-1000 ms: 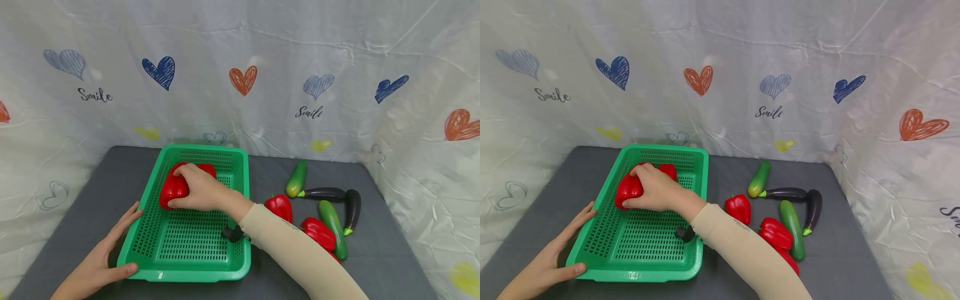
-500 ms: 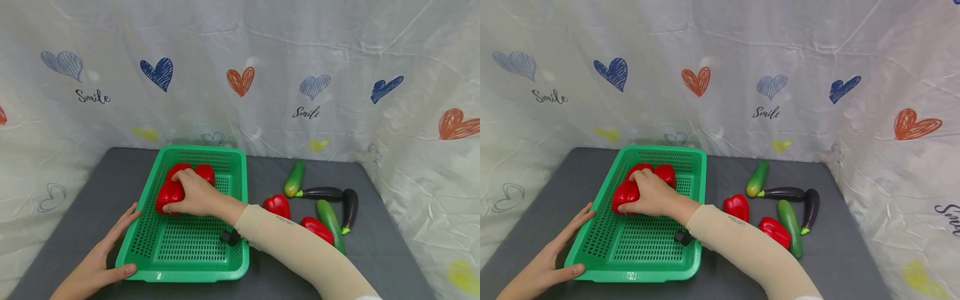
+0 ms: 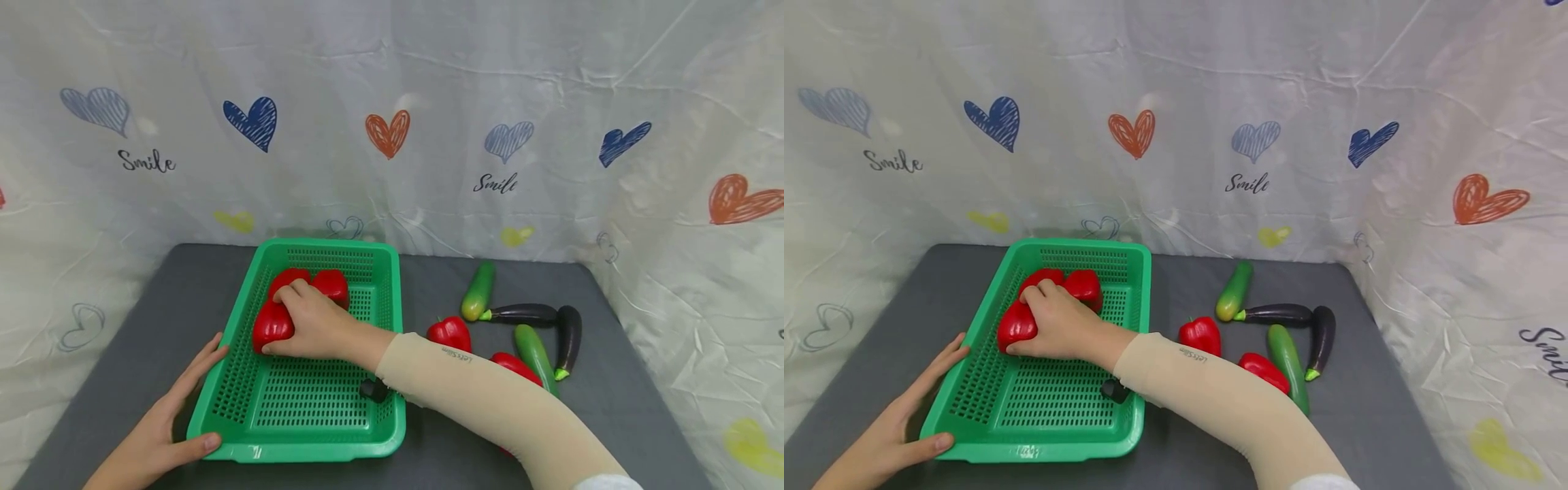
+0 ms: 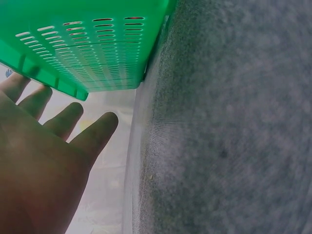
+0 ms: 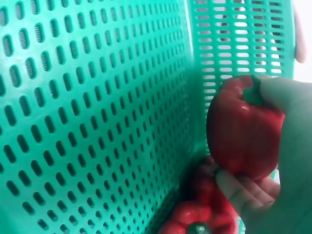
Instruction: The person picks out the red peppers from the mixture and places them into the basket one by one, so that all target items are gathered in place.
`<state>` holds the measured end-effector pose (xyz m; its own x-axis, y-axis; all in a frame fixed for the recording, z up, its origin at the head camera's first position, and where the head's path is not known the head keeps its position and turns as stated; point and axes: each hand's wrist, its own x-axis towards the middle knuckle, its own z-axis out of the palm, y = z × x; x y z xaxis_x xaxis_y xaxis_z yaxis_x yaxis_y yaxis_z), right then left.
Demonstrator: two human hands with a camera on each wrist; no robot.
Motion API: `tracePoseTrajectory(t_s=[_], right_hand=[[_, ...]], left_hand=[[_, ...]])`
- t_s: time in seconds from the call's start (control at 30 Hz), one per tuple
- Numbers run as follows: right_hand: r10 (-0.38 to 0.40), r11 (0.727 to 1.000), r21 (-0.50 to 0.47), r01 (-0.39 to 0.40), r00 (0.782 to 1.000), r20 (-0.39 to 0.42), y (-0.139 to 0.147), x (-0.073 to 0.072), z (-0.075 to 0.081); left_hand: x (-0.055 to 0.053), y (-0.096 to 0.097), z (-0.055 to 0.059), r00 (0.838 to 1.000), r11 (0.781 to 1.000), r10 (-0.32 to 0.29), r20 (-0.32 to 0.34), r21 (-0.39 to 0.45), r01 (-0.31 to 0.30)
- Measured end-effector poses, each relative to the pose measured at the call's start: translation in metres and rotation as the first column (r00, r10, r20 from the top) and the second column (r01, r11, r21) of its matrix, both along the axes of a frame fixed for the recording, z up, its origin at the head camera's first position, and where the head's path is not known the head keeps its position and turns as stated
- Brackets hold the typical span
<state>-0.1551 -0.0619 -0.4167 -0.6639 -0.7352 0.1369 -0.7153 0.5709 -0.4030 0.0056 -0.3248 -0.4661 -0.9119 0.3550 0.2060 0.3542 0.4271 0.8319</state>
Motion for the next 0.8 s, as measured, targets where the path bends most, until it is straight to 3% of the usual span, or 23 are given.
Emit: tracePoseTrajectory(t_s=[0.23,0.43,0.6,0.8], right_hand=[[0.052,0.997,0.057,-0.046,0.993,-0.105,-0.005,0.002,-0.005],[0.063,0.996,0.066,-0.056,0.992,-0.111,-0.007,0.003,-0.01],[0.064,0.993,0.105,-0.056,0.994,-0.083,-0.008,0.004,-0.012],[-0.02,0.992,0.123,0.016,0.999,0.035,-0.009,0.003,-0.012]], left_hand=[[0.001,0.0,0.001,1.0,1.0,0.0,0.001,0.003,0.0],[0.002,0.0,-0.001,1.0,1.0,-0.006,0.016,0.017,0.006],[0.002,-0.001,-0.003,1.0,1.0,-0.007,0.008,0.014,0.007],[0.0,0.0,-0.001,1.0,1.0,0.005,0.003,0.002,-0.005]])
